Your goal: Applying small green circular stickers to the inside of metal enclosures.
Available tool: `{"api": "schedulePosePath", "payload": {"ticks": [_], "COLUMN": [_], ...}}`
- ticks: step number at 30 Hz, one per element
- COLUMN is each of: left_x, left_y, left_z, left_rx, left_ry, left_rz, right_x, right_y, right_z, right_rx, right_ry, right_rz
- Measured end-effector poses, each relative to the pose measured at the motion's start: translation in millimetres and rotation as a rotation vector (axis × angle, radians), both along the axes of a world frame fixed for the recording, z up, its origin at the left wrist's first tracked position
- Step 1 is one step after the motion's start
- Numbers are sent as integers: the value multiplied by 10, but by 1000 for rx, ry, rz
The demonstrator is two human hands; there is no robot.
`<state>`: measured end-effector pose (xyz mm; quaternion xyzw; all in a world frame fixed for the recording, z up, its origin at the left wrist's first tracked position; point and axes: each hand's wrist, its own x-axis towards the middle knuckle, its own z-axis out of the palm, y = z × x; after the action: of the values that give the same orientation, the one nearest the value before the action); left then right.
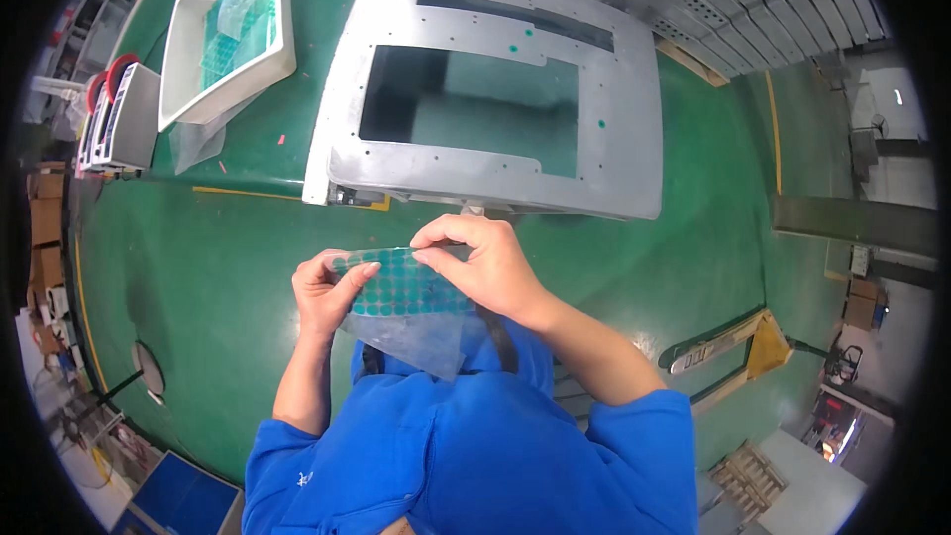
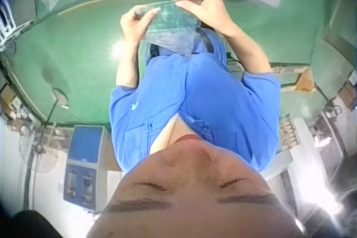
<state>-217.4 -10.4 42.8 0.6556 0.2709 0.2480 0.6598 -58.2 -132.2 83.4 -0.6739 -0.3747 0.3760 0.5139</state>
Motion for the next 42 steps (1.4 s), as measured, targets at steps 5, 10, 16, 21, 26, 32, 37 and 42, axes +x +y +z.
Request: {"api": "schedulePosePath", "payload": {"ticks": [5,10,16,21,26,32,37,42], "left_x": [67,204,193,166,188,233,252,245], "left_y": [-112,-170,-163,-168,-186,-193,-198,-199], "left_z": [-81,-163,-195,-238,-286,-291,-273,-292], "left_rx": [-107,-247,-315,-346,-356,-369,-374,-373], "left_ry": [52,67,60,90,90,87,70,78], "left_rz": [-19,48,65,90,91,73,70,62], "right_x": [-79,425,917,958,963,972,954,935], "right_y": [-152,-207,-208,-159,-123,-114,-92,-101], "right_z": [-193,-322,-646,-633,-638,-658,-626,-639], "right_rx": [152,-6,-305,-373,-424,-466,-479,-451], "right_ry": [-506,-251,-493,-485,-477,-486,-483,-502], "right_rz": [-98,-372,-278,-236,-244,-261,-264,-273]}}
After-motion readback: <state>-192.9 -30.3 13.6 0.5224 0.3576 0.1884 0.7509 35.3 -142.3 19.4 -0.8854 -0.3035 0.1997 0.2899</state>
